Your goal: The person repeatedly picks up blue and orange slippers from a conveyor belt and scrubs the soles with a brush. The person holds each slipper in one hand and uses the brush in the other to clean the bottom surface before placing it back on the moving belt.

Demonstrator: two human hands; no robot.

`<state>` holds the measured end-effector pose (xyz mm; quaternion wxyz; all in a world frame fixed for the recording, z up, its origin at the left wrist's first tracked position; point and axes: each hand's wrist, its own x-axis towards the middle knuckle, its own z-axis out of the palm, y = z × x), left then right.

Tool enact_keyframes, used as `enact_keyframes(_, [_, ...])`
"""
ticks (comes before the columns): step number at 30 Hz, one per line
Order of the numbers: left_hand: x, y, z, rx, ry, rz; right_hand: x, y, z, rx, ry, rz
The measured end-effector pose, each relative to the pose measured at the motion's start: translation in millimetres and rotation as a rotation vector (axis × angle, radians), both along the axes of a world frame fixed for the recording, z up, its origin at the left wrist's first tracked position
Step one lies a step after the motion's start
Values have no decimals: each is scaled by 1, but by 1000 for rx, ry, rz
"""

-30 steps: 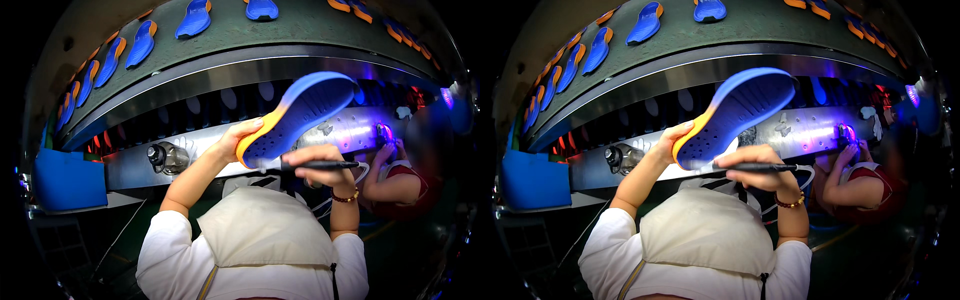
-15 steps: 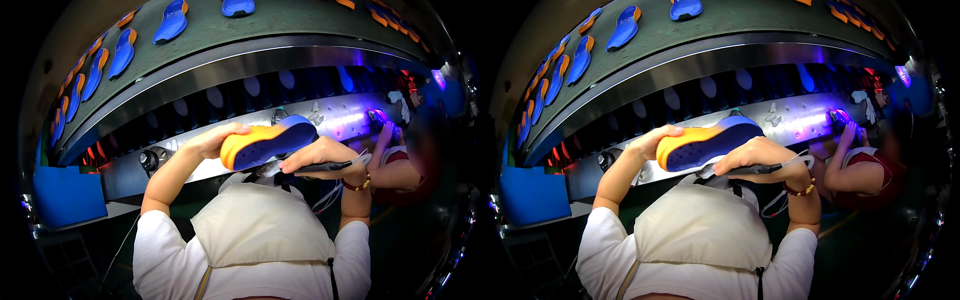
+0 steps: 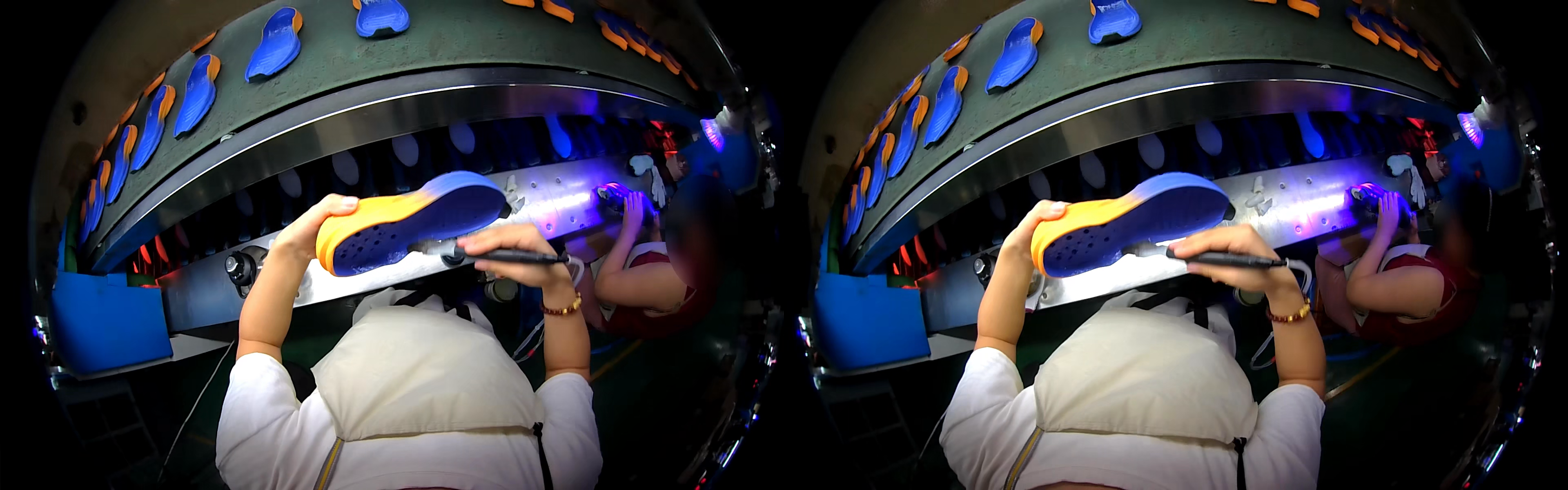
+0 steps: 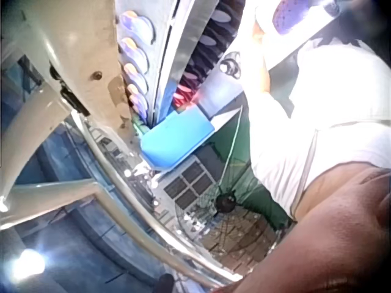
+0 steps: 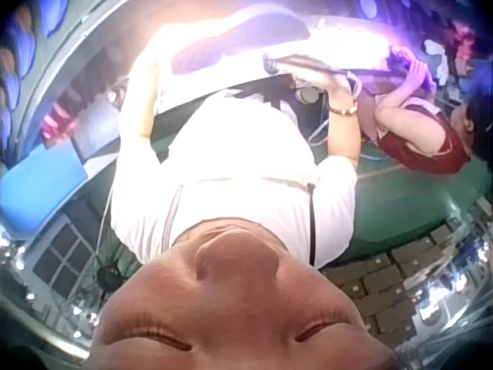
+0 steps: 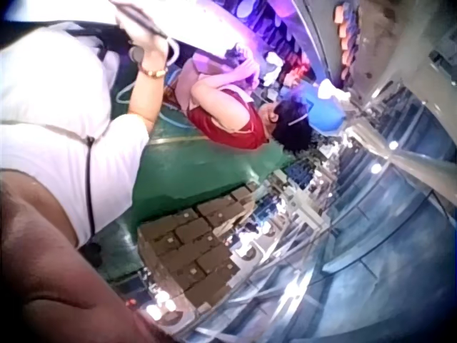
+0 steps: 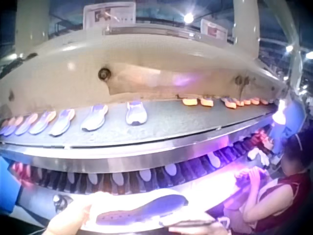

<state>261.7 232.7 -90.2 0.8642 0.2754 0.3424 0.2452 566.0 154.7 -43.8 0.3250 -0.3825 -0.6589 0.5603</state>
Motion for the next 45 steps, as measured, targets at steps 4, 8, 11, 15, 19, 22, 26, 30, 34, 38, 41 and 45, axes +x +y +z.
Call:
enact_keyframes(4, [7, 5, 12, -251, -105, 66, 0, -4, 12, 287, 61, 72])
enact_keyframes(8, [55, -13, -14, -15, -642, 255, -24, -1, 4, 253, 94, -185])
enact_keyframes(11, [79, -26, -21, -47, -681, 237, -34, 12, -13, 142, 104, -273])
enact_keyframes(15, [79, -21, -21, -14, -496, 354, -58, 12, -6, 612, -118, -212])
enact_keyframes(19, [62, -20, -18, 64, -545, 375, -60, -18, 17, 610, -201, 167])
enact_keyframes(22, [65, -25, -10, 61, -550, 386, -49, 1, 20, 476, -45, 36])
enact_keyframes(26, [76, -20, 2, 101, -649, 386, -60, 2, 13, 478, 1, -66])
enact_keyframes(30, [60, -15, 10, 162, -588, 462, -43, -6, 9, 361, 126, 115])
enact_keyframes(34, [62, -10, 17, 178, -546, 505, -39, -5, 1, 378, -2, -35])
enact_keyframes(38, [58, -4, 25, 186, -623, 432, -27, -3, -2, 280, 187, 181])
enact_keyframes(41, [63, -1, 45, 254, -593, 458, -26, 1, -13, 45, 369, -68])
enact_keyframes(45, [85, -35, 51, 162, -607, 608, -45, -7, -9, -128, 618, -259])
